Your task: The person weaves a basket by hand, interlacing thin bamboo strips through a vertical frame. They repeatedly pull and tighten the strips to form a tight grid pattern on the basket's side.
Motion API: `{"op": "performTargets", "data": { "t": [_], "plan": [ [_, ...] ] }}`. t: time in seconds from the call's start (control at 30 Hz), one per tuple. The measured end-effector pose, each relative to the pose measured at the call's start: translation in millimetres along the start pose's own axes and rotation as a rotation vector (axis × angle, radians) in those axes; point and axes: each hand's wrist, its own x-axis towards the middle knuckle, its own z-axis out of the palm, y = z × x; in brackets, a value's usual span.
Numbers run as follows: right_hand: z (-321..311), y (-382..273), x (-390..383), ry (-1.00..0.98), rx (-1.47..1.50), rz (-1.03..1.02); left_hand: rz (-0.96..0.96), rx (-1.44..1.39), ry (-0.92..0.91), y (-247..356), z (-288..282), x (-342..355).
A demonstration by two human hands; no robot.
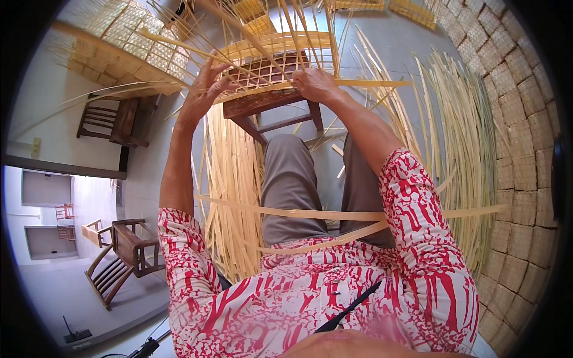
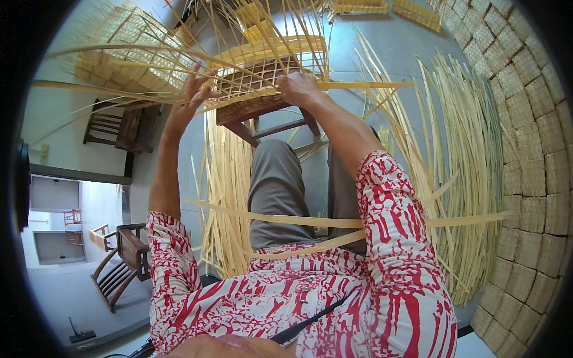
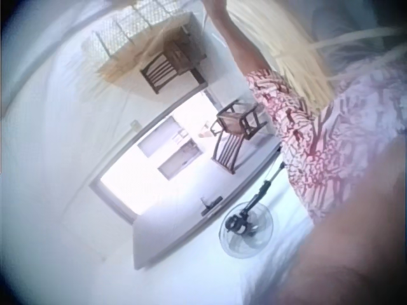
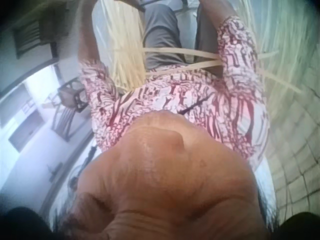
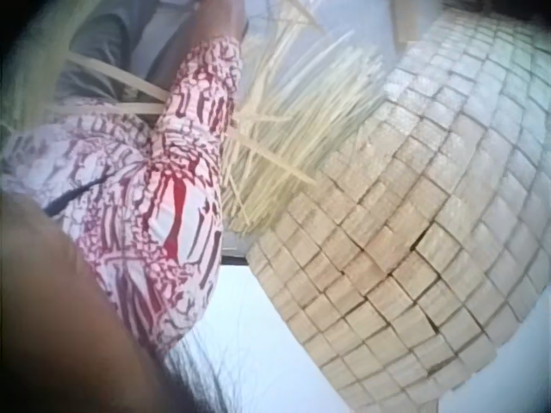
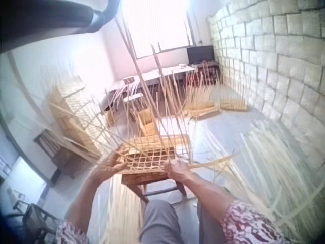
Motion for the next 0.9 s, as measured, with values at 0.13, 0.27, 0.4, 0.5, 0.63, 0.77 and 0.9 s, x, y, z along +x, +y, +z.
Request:
{"op": "performTargets", "data": {
  "t": [0.13, 0.27, 0.4, 0.5, 0.63, 0.77, 0.9],
  "plan": [
    [6, 2, 5, 0.015, 0.039, -0.007, 0.073, 0.147, -0.211, 3, -7, 18],
    [4, 2, 1, -0.002, 0.04, 0.02, 0.179, 0.105, -0.332, 20, -1, 19],
    [-3, 5, 2, -0.062, -0.007, 0.01, 0.231, 0.126, -0.402, 50, 7, 16],
    [6, -1, 6, -0.015, 0.039, -0.013, 0.161, 0.13, -0.367, 54, -3, 18],
    [5, -2, 7, -0.026, 0.019, -0.016, 0.153, 0.101, -0.347, 47, -7, 22],
    [4, -5, 9, 0.004, 0.034, 0.004, 0.2, 0.077, -0.42, 43, 9, 22],
    [5, -5, 10, -0.015, 0.048, -0.002, 0.301, 0.105, -0.454, 54, 27, 32]
  ]
}}
